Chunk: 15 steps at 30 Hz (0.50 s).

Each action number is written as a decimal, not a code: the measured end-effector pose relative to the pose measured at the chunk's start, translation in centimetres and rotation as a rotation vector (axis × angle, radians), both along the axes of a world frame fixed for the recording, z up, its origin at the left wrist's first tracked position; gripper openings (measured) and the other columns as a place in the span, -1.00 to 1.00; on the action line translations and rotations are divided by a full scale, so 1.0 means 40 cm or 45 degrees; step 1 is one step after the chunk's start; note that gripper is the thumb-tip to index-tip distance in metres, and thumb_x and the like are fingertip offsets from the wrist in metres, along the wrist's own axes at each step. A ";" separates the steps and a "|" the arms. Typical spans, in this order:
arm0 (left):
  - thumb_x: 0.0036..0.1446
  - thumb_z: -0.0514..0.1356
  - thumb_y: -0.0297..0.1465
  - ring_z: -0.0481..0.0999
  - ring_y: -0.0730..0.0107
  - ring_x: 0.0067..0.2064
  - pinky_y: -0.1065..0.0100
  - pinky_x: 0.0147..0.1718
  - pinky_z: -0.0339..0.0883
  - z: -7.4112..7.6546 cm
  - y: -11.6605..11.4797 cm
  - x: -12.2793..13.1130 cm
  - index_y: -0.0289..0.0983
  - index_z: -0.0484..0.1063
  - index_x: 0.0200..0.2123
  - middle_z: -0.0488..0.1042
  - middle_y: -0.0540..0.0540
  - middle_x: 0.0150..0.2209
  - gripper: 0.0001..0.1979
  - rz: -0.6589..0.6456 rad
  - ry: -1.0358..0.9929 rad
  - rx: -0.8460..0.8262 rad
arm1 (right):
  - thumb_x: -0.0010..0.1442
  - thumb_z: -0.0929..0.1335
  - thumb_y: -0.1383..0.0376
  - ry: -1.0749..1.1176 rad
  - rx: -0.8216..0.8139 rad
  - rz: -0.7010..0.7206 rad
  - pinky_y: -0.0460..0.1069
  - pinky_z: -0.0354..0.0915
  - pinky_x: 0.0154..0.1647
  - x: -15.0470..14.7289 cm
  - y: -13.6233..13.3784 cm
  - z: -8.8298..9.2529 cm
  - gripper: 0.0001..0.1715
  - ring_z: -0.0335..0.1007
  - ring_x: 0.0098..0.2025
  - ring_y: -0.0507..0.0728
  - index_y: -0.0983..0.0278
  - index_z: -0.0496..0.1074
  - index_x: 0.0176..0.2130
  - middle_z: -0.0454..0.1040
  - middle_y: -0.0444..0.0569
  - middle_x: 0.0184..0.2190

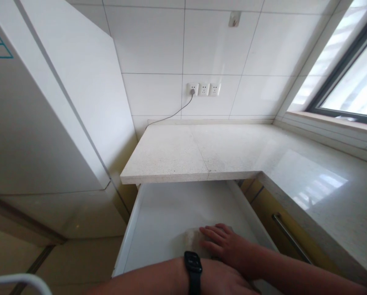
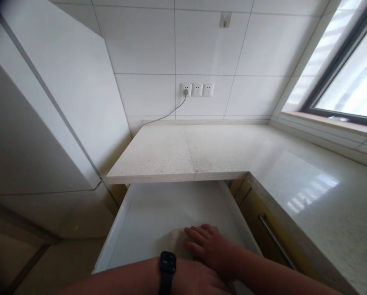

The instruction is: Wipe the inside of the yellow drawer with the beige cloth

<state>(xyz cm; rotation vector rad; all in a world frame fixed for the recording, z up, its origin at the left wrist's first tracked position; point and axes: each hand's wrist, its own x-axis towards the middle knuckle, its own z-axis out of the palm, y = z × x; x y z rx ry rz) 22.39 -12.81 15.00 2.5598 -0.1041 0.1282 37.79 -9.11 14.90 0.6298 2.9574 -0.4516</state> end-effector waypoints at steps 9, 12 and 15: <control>0.36 -0.03 0.03 0.36 0.00 0.27 0.09 0.26 0.22 -0.057 0.012 -0.069 -0.19 0.27 0.33 0.43 -0.22 0.19 -0.37 0.534 0.058 0.217 | -0.09 0.41 0.41 -0.364 -0.049 -0.328 0.45 0.14 0.24 0.207 -0.033 0.109 0.06 0.15 0.33 0.54 0.17 0.21 0.38 0.03 0.24 0.44; 0.34 0.04 0.00 0.11 -0.10 0.41 -0.04 0.33 0.11 -0.061 0.017 -0.095 -0.12 0.14 0.40 0.16 -0.20 0.40 -0.35 0.625 0.124 0.215 | -0.03 0.40 0.38 -0.417 -0.062 -0.377 0.47 0.14 0.23 0.221 -0.040 0.134 -0.06 0.22 0.29 0.54 0.17 0.28 0.34 0.17 0.24 0.38; 0.35 0.01 0.01 -0.01 -0.03 0.45 -0.08 0.38 -0.03 -0.064 0.025 -0.105 -0.15 0.12 0.40 0.06 -0.19 0.44 -0.34 0.676 0.172 0.154 | 0.08 0.40 0.29 -0.312 -0.144 -0.387 0.38 0.20 0.21 0.209 -0.031 0.165 -0.23 0.34 0.21 0.46 0.16 0.35 0.29 0.36 0.21 0.26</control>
